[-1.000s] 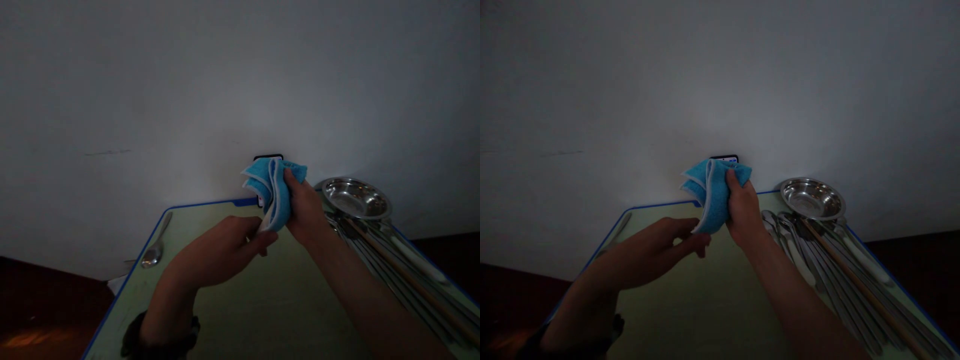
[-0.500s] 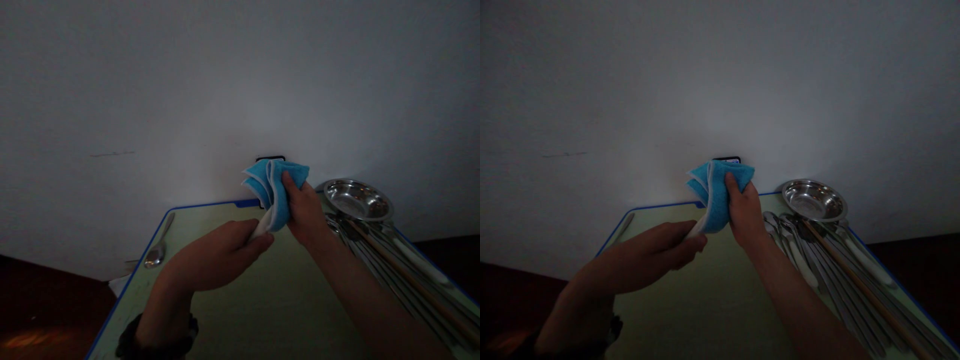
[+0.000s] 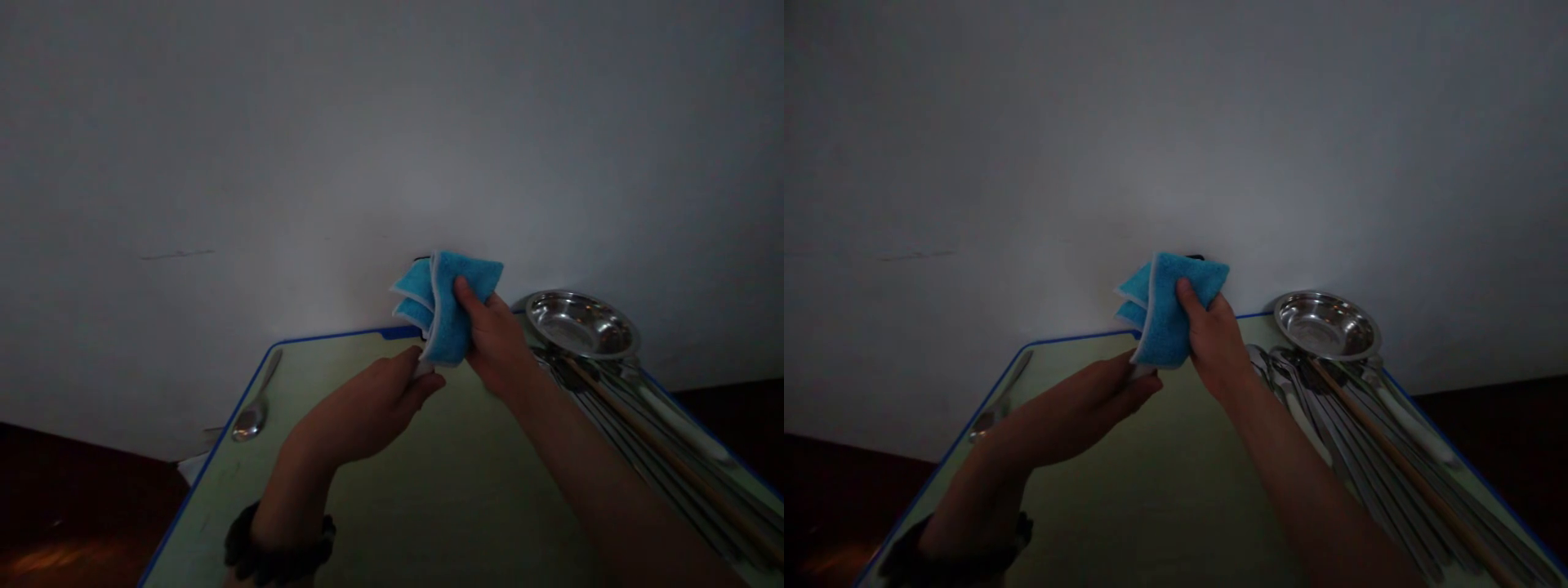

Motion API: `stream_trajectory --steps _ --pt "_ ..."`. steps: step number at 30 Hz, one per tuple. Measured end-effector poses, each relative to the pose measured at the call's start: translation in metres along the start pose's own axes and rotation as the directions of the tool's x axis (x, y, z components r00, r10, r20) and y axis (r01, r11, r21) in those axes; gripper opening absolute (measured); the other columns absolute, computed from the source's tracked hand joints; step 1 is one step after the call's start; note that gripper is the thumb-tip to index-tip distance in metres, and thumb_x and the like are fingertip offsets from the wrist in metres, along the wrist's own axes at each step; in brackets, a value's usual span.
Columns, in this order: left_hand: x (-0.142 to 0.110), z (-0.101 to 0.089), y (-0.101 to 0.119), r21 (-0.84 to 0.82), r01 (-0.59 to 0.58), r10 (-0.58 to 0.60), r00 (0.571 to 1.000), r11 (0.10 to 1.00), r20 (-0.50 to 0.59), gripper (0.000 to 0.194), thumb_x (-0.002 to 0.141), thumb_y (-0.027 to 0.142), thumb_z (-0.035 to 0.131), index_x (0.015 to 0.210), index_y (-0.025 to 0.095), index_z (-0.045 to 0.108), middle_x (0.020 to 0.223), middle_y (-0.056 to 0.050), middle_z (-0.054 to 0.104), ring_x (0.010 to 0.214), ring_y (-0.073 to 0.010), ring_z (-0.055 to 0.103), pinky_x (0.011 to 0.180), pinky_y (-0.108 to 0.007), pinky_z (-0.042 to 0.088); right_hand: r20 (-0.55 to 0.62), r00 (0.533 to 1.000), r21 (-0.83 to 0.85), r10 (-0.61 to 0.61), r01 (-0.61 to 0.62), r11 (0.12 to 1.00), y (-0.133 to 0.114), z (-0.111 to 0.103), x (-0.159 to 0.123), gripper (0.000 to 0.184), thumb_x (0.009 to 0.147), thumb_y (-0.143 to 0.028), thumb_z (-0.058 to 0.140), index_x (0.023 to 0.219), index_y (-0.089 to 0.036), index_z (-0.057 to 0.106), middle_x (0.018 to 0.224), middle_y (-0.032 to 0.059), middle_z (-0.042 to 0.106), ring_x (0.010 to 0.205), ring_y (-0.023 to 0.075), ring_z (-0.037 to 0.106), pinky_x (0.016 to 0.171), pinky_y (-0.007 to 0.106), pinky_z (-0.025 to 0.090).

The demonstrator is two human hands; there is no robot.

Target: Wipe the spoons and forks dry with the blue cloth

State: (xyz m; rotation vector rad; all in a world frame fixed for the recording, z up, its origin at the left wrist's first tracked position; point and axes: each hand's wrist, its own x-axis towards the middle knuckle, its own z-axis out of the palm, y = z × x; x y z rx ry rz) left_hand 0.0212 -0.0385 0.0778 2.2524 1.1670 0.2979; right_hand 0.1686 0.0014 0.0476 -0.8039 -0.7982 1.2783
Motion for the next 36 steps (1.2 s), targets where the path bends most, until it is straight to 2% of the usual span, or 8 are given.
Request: stream_trajectory --steps 6,10,15,21,24,27,32,36 --pt "0.01 0.009 -0.006 -0.044 0.012 -0.014 0.999 0.999 -0.052 0.036 0.091 0.042 0.026 0.079 0.017 0.049 0.068 -0.001 0.056 0.062 -0.0147 0.052 0.056 -0.026 0.04 -0.023 0.997 -0.029 0.08 -0.081 0.996 0.008 -0.008 0.005 0.03 0.073 -0.042 0.061 0.093 -0.02 0.059 0.093 0.0034 0.067 0.08 0.0162 0.063 0.075 0.033 0.051" --pt "0.013 0.011 -0.014 -0.01 -0.002 0.001 0.991 1.0 -0.131 0.032 0.09 0.04 0.03 0.086 0.017 0.052 0.069 -0.002 0.058 0.062 -0.0157 0.053 0.057 -0.028 0.04 0.052 0.998 -0.085 0.024 -0.02 0.996 0.012 -0.014 0.009 0.032 0.072 -0.04 0.062 0.096 -0.019 0.06 0.099 0.0048 0.067 0.088 0.0181 0.062 0.081 0.035 0.049" --pt "0.013 0.009 -0.013 -0.048 -0.014 0.008 0.992 0.999 -0.122 0.027 0.09 0.036 0.032 0.084 0.017 0.051 0.069 -0.001 0.056 0.061 -0.014 0.05 0.056 -0.026 0.039 0.106 0.994 -0.18 0.004 0.015 0.984 0.012 -0.019 0.012 0.035 0.072 -0.039 0.063 0.101 -0.02 0.059 0.099 0.0047 0.067 0.09 0.0196 0.061 0.083 0.038 0.047" --pt "0.002 -0.007 -0.011 -0.174 0.063 -0.066 0.998 0.983 -0.009 0.037 0.089 0.044 0.032 0.068 0.017 0.046 0.061 0.003 0.047 0.056 -0.0108 0.045 0.053 -0.023 0.036 -0.092 0.995 -0.004 -0.027 0.027 1.0 0.005 -0.015 0.013 0.031 0.075 -0.045 0.056 0.098 -0.024 0.059 0.101 0.0014 0.066 0.094 0.0193 0.061 0.083 0.037 0.049" --pt "-0.007 -0.017 -0.02 -0.197 0.097 -0.108 0.993 0.976 -0.045 0.036 0.087 0.046 0.036 0.067 0.017 0.046 0.061 0.004 0.043 0.055 -0.0102 0.042 0.051 -0.022 0.033 -0.14 0.99 0.139 0.012 0.008 0.99 -0.006 -0.018 0.018 0.028 0.079 -0.042 0.053 0.1 -0.024 0.058 0.112 0.0013 0.063 0.103 0.0191 0.058 0.085 0.036 0.049" --pt "-0.013 -0.022 -0.029 -0.264 0.102 -0.138 0.983 0.959 -0.12 0.034 0.086 0.046 0.039 0.068 0.017 0.045 0.061 0.004 0.039 0.053 -0.0092 0.037 0.048 -0.021 0.03 -0.059 0.997 0.203 0.044 -0.031 0.979 -0.02 -0.022 0.02 0.029 0.083 -0.043 0.047 0.1 -0.023 0.059 0.116 0.0022 0.061 0.111 0.0201 0.053 0.09 0.039 0.047" --pt "-0.015 -0.024 -0.031 -0.385 0.087 -0.166 0.97 0.919 -0.176 0.032 0.086 0.043 0.041 0.067 0.017 0.044 0.061 0.004 0.038 0.053 -0.0085 0.034 0.046 -0.02 0.027 0.252 0.968 0.185 0.009 -0.058 0.981 -0.024 -0.02 0.014 0.035 0.087 -0.047 0.036 0.101 -0.026 0.06 0.114 0.0011 0.062 0.115 0.0209 0.049 0.096 0.045 0.041" --pt "-0.013 -0.023 -0.029 -0.443 0.055 -0.149 0.972 0.895 -0.182 0.03 0.086 0.041 0.042 0.068 0.017 0.044 0.062 0.004 0.037 0.053 -0.0079 0.032 0.046 -0.019 0.026 0.3 0.953 0.139 0.046 -0.091 0.986 -0.013 -0.016 0.012 0.037 0.086 -0.048 0.036 0.108 -0.026 0.057 0.117 0.0023 0.06 0.115 0.0213 0.049 0.095 0.044 0.041"
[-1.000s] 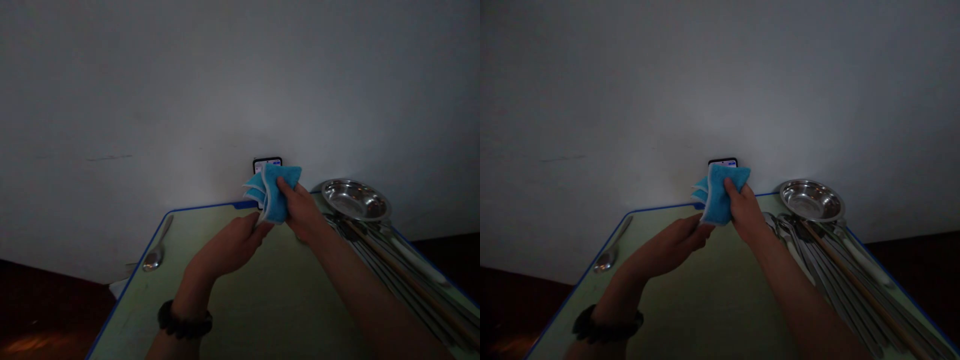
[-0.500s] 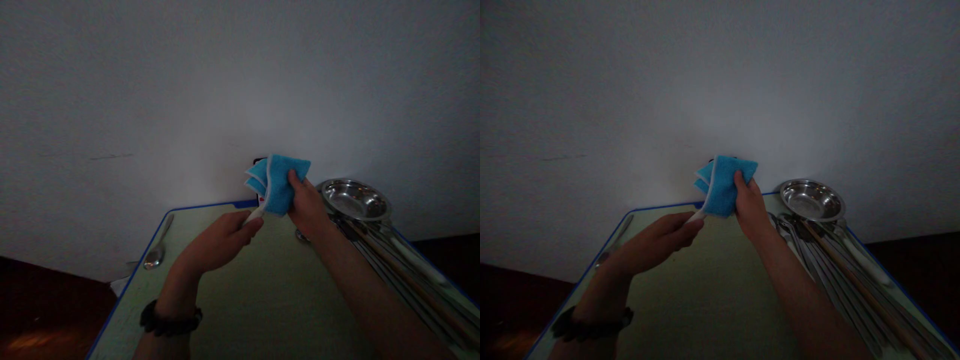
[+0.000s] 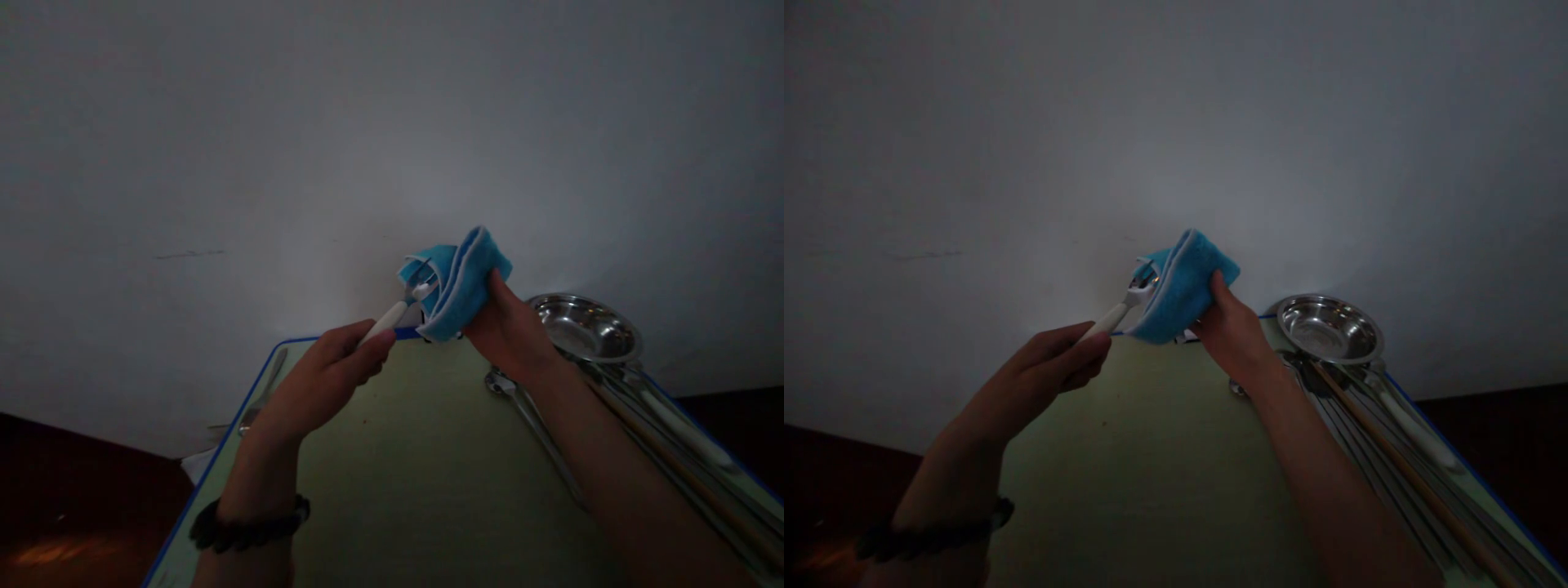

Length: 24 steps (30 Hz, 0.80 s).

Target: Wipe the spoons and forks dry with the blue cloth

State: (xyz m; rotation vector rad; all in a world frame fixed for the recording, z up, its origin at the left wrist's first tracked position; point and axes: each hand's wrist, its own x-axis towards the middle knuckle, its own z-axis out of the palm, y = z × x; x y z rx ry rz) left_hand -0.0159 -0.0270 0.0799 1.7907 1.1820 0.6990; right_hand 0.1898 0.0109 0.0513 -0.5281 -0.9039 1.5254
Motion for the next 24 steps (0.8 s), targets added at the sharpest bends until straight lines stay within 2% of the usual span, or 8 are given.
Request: stream_trajectory --steps 3,7,9,15,18,21,24 --pt "0.001 -0.001 -0.001 -0.031 -0.014 0.013 0.999 0.999 -0.048 0.03 0.086 0.04 0.044 0.066 0.017 0.043 0.06 0.005 0.035 0.051 -0.0072 0.031 0.045 -0.019 0.024 0.017 1.0 -0.024 -0.021 0.022 0.999 0.003 -0.003 0.001 0.039 0.085 -0.049 0.036 0.114 -0.029 0.053 0.12 0.0014 0.058 0.116 0.0215 0.049 0.093 0.045 0.043" --pt "0.001 -0.005 0.0 -0.075 -0.048 0.033 0.981 0.996 -0.189 0.031 0.086 0.038 0.045 0.062 0.018 0.039 0.056 0.006 0.031 0.048 -0.007 0.027 0.043 -0.02 0.021 0.05 0.996 -0.059 -0.072 0.075 0.995 0.0 -0.007 0.002 0.042 0.086 -0.051 0.034 0.119 -0.03 0.049 0.126 0.0006 0.054 0.118 0.0218 0.046 0.093 0.046 0.042" --pt "0.0 -0.006 0.001 -0.071 -0.053 0.037 0.978 0.996 -0.206 0.032 0.086 0.037 0.044 0.061 0.018 0.039 0.055 0.006 0.03 0.047 -0.0071 0.026 0.042 -0.02 0.02 0.079 0.994 -0.088 -0.075 0.081 0.993 -0.001 -0.005 0.0 0.044 0.085 -0.052 0.033 0.12 -0.03 0.048 0.126 0.001 0.053 0.12 0.0222 0.044 0.094 0.047 0.04" --pt "0.001 0.006 0.005 0.006 -0.018 0.018 1.0 1.0 0.022 0.028 0.085 0.04 0.042 0.069 0.017 0.047 0.061 0.003 0.038 0.053 -0.0089 0.033 0.046 -0.02 0.027 0.18 0.982 -0.089 0.055 -0.039 0.995 0.003 0.007 -0.007 0.04 0.083 -0.051 0.038 0.107 -0.026 0.058 0.115 0.002 0.061 0.117 0.0234 0.047 0.099 0.046 0.035" --pt "0.001 0.01 0.005 0.009 -0.003 0.002 0.995 1.0 0.101 0.029 0.086 0.042 0.041 0.074 0.017 0.049 0.064 0.003 0.04 0.056 -0.0095 0.036 0.049 -0.02 0.031 0.194 0.978 -0.15 0.078 -0.049 0.988 0.011 0.003 -0.009 0.035 0.079 -0.049 0.049 0.105 -0.027 0.059 0.112 0.0004 0.062 0.112 0.0229 0.051 0.098 0.043 0.037" --pt "0.001 0.009 0.002 0.017 0.003 -0.005 0.99 1.0 0.139 0.028 0.086 0.042 0.042 0.079 0.017 0.052 0.066 0.002 0.042 0.059 -0.01 0.039 0.052 -0.021 0.034 0.174 0.984 -0.284 0.047 0.005 0.959 0.017 -0.005 -0.009 0.029 0.074 -0.036 0.063 0.102 -0.029 0.062 0.111 -0.0018 0.063 0.107 0.02 0.054 0.097 0.039 0.038" --pt "0.001 0.008 0.0 0.038 0.003 -0.007 0.994 0.999 0.111 0.027 0.085 0.042 0.043 0.082 0.017 0.054 0.066 0.002 0.042 0.058 -0.0099 0.039 0.05 -0.021 0.033 0.133 0.991 -0.365 0.015 0.035 0.93 0.019 -0.013 -0.008 0.027 0.071 -0.031 0.066 0.098 -0.028 0.064 0.107 -0.0015 0.064 0.103 0.0183 0.056 0.096 0.038 0.038"
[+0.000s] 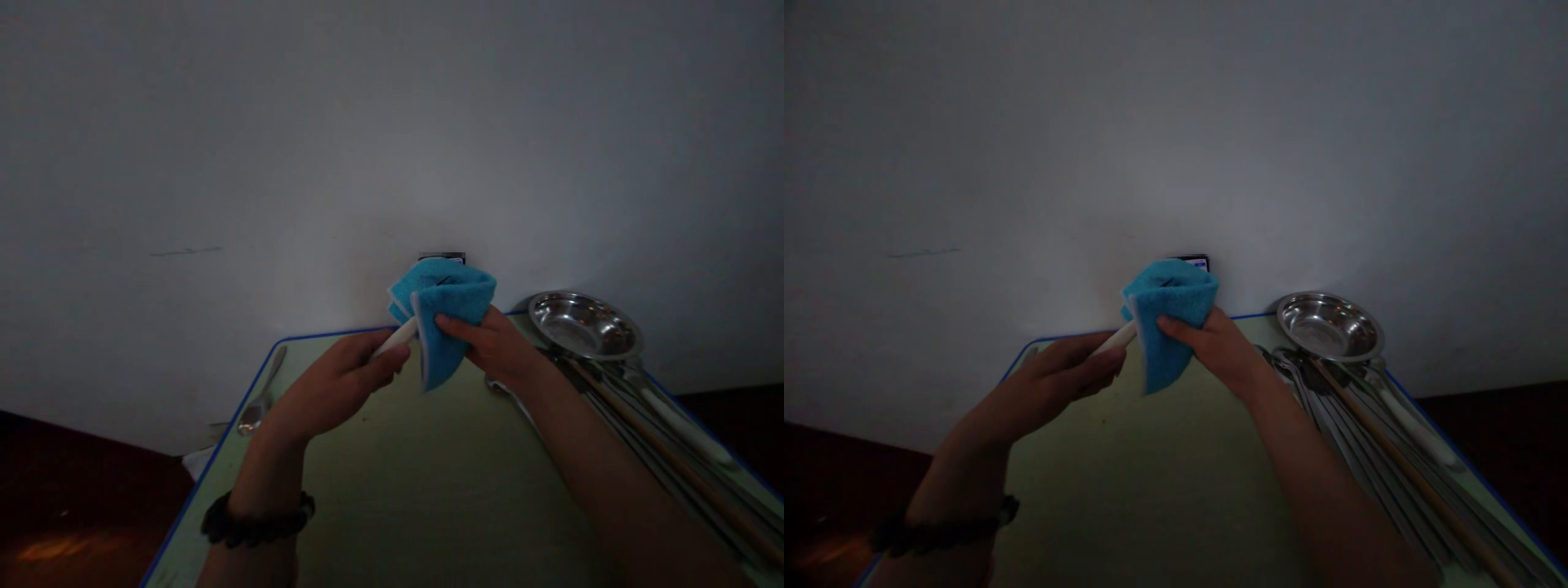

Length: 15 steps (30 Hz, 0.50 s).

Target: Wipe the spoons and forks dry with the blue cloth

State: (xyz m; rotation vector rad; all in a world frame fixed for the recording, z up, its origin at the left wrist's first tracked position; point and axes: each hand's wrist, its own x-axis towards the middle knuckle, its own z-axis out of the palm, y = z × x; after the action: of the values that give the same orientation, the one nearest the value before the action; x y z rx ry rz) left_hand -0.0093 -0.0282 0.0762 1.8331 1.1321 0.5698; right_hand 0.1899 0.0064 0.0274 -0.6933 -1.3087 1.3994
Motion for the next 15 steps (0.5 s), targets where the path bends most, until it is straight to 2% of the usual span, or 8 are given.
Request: stream_trajectory --steps 6,11,15 --pt "0.0 -0.001 0.001 -0.019 -0.004 0.003 0.999 1.0 -0.046 0.027 0.084 0.042 0.044 0.081 0.017 0.054 0.058 0.005 0.036 0.05 -0.0084 0.033 0.044 -0.019 0.028 0.007 0.998 0.024 0.057 -0.057 0.998 -0.005 -0.005 0.001 0.032 0.066 -0.027 0.071 0.096 -0.022 0.063 0.103 0.0027 0.066 0.096 0.0197 0.059 0.093 0.04 0.041" --pt "0.0 0.0 0.004 -0.023 -0.003 0.001 0.994 1.0 -0.112 0.026 0.084 0.041 0.044 0.079 0.017 0.053 0.057 0.005 0.036 0.049 -0.0087 0.034 0.045 -0.02 0.028 -0.128 0.991 0.101 0.039 -0.026 0.995 -0.012 0.001 0.002 0.043 0.069 -0.034 0.067 0.109 -0.026 0.053 0.104 0.0029 0.065 0.09 0.0199 0.062 0.086 0.04 0.047" --pt "0.001 -0.001 0.004 -0.011 -0.009 0.007 0.987 1.0 -0.16 0.027 0.085 0.041 0.043 0.076 0.017 0.052 0.056 0.005 0.035 0.048 -0.0088 0.032 0.044 -0.021 0.026 -0.262 0.96 0.091 0.101 -0.08 0.993 -0.015 0.002 0.004 0.042 0.074 -0.043 0.059 0.113 -0.029 0.051 0.098 0.0014 0.066 0.084 0.0203 0.063 0.081 0.04 0.049"
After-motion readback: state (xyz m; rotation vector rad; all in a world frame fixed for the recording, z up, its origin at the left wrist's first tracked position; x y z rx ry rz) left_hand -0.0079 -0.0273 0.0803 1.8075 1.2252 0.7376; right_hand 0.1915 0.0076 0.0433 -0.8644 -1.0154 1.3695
